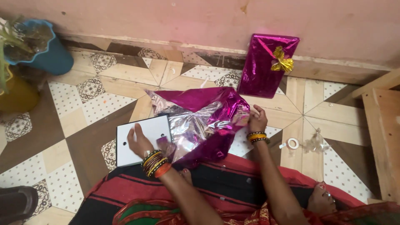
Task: The person wraps a small rectangular box with shiny pink wrapping paper, folds the edges, and secures it with tape. They then place a gold ribbon bow on top of the wrapped gift.
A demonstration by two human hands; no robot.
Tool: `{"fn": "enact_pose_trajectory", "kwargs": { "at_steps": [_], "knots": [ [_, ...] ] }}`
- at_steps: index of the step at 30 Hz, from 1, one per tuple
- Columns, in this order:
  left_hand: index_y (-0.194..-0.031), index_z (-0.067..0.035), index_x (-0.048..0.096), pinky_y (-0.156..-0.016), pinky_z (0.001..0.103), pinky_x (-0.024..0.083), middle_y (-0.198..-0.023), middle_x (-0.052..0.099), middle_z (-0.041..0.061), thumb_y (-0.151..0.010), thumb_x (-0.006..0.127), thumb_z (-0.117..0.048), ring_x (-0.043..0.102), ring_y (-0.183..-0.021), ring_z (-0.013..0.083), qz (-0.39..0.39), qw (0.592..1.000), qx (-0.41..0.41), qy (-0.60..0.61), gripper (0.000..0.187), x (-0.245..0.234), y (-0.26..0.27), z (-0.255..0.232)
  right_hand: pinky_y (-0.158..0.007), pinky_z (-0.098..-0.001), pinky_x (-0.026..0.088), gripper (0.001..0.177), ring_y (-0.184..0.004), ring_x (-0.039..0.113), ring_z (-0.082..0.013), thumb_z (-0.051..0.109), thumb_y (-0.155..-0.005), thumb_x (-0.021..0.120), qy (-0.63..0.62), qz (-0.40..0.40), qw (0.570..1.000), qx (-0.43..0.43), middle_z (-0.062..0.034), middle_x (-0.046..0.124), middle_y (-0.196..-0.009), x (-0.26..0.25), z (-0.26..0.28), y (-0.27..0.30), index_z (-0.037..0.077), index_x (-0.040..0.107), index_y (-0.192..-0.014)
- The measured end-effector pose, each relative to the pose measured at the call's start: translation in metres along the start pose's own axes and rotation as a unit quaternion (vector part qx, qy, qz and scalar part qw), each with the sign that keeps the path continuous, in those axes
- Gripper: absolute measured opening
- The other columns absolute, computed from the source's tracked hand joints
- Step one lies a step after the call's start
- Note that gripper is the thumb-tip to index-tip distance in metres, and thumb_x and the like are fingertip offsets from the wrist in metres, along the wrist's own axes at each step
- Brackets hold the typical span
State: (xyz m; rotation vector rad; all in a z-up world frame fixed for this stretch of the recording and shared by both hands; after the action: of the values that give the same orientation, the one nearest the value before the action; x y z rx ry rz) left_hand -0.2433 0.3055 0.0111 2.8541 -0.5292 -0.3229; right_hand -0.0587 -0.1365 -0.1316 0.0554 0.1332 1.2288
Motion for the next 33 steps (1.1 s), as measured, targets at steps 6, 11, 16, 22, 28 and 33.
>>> {"fn": "enact_pose_trajectory", "kwargs": {
  "at_steps": [6, 11, 16, 22, 28, 33],
  "knots": [
    [-0.164, -0.014, 0.016, -0.114, 0.079, 0.012, -0.164, -0.017, 0.027, -0.065, 0.088, -0.066, -0.019, -0.153, 0.0482, -0.05, 0.923, -0.134, -0.357, 0.132, 0.0, 0.009, 0.056, -0.071, -0.0302, 0.061, 0.039, -0.08, 0.071, -0.0171, 0.005, -0.088, 0.07, -0.089, -0.031, 0.994, 0.06, -0.0098, 0.073, -0.095, -0.03, 0.018, -0.007, 0.005, 0.056, -0.125],
    [-0.162, -0.006, 0.017, -0.114, 0.075, 0.021, -0.161, -0.022, 0.034, -0.076, 0.093, -0.064, -0.008, -0.151, 0.0588, -0.304, 0.926, 0.006, -0.222, 0.129, 0.011, 0.013, 0.089, -0.067, -0.0329, 0.059, 0.033, -0.075, 0.069, -0.0182, 0.033, -0.098, 0.068, -0.045, 0.079, 0.991, 0.094, -0.0098, 0.072, -0.089, -0.033, 0.09, 0.008, 0.001, 0.068, -0.109],
    [-0.155, -0.008, 0.025, -0.113, 0.06, 0.037, -0.158, 0.014, 0.033, -0.068, 0.1, -0.037, 0.03, -0.142, 0.0509, -0.371, 0.917, -0.149, -0.016, 0.118, -0.016, -0.014, 0.137, -0.067, -0.0292, 0.058, 0.04, -0.075, 0.068, -0.0123, 0.039, -0.093, 0.075, 0.212, 0.258, 0.94, 0.071, -0.0058, 0.072, -0.087, -0.037, 0.151, 0.025, 0.003, 0.07, -0.11],
    [-0.124, 0.011, 0.062, -0.07, 0.04, 0.065, -0.112, 0.073, 0.023, -0.075, 0.091, -0.023, 0.075, -0.088, 0.0312, -0.242, 0.942, -0.181, 0.148, 0.066, -0.017, -0.028, 0.139, -0.055, -0.0327, 0.048, 0.061, -0.067, 0.063, -0.0162, 0.013, -0.075, 0.086, 0.158, 0.37, 0.909, 0.106, -0.0095, 0.07, -0.083, -0.021, 0.128, 0.032, 0.007, 0.054, -0.127],
    [-0.104, 0.016, 0.058, -0.054, 0.04, 0.053, -0.091, 0.068, 0.025, -0.076, 0.091, -0.021, 0.064, -0.069, 0.0301, -0.257, 0.947, -0.13, 0.144, 0.057, -0.015, -0.021, 0.107, -0.064, -0.0272, 0.055, 0.043, -0.079, 0.068, -0.0106, 0.003, -0.078, 0.08, 0.12, 0.204, 0.971, -0.043, -0.0078, 0.074, -0.093, -0.057, 0.104, -0.012, 0.001, 0.066, -0.119],
    [-0.097, 0.019, 0.064, -0.058, 0.042, 0.057, -0.098, 0.069, 0.026, -0.079, 0.077, -0.011, 0.07, -0.075, 0.0308, -0.17, 0.913, -0.106, 0.355, 0.037, 0.0, 0.0, 0.064, -0.06, -0.0272, 0.056, 0.039, -0.075, 0.068, -0.0158, -0.007, -0.079, 0.075, 0.129, 0.035, 0.989, -0.057, -0.0089, 0.07, -0.09, -0.122, 0.099, -0.031, 0.002, 0.067, -0.117]
  ]
}}
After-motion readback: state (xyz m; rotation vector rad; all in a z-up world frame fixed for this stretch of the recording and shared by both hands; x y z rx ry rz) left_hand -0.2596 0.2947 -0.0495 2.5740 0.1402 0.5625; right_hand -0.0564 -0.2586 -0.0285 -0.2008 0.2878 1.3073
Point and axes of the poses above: each hand's wrist, its own y-axis away from the middle knuckle, its own x-axis out of the palm, z = x × y, the point moved 5 cm from there along -y, towards the middle knuckle
